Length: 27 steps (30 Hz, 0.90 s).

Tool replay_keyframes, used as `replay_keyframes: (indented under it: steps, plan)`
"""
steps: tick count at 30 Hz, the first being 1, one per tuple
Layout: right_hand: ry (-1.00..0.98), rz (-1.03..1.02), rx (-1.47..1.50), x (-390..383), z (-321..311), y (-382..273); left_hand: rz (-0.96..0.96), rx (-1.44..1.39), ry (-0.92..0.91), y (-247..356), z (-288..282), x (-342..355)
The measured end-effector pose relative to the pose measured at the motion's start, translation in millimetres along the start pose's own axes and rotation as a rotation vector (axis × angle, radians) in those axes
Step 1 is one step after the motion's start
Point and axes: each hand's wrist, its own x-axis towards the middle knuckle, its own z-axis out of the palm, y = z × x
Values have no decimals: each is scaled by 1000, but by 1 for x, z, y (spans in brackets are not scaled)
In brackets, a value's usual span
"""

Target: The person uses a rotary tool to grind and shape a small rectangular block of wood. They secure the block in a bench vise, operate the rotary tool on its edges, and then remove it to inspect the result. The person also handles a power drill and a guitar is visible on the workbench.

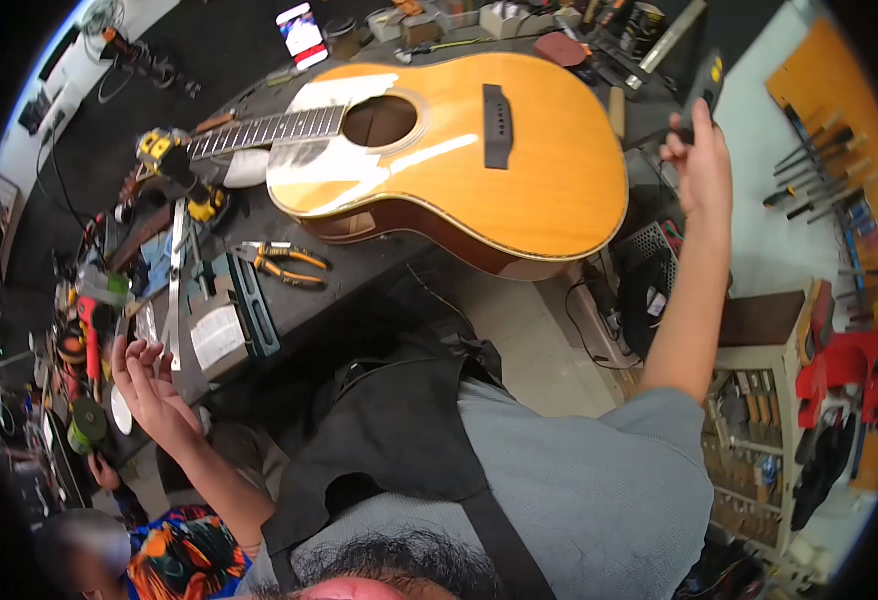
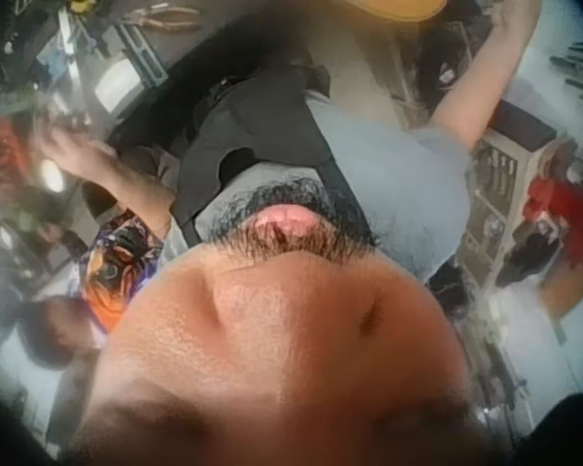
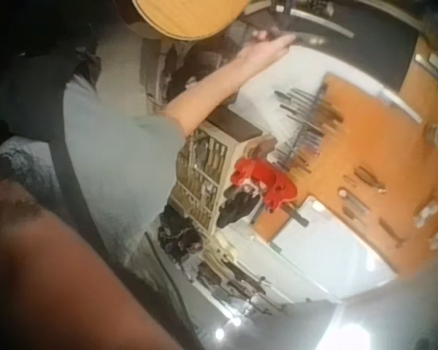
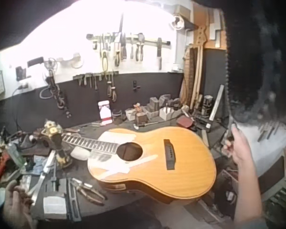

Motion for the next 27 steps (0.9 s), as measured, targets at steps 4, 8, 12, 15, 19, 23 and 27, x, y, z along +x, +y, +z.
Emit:
replay_keyframes:
  steps: [4,8,12,15,19,23,27]
  plan:
    - [21,401,-134,149,-94,128,-94,94,173,-31,-50,9]
    - [-19,459,-332,312,-197,171,-76,148,277,-75,-57,13]
    - [24,507,-561,431,-177,177,-158,160,360,-99,-85,6]
    - [52,642,-611,420,-177,240,-131,195,337,-62,-69,19]
    - [-136,391,-1221,460,-150,207,-180,172,383,-80,-95,2]
    - [-8,-176,-1816,440,-144,143,-184,240,318,-115,-99,16]
    - [351,-842,-1351,348,-46,106,-76,362,275,-95,-92,41]
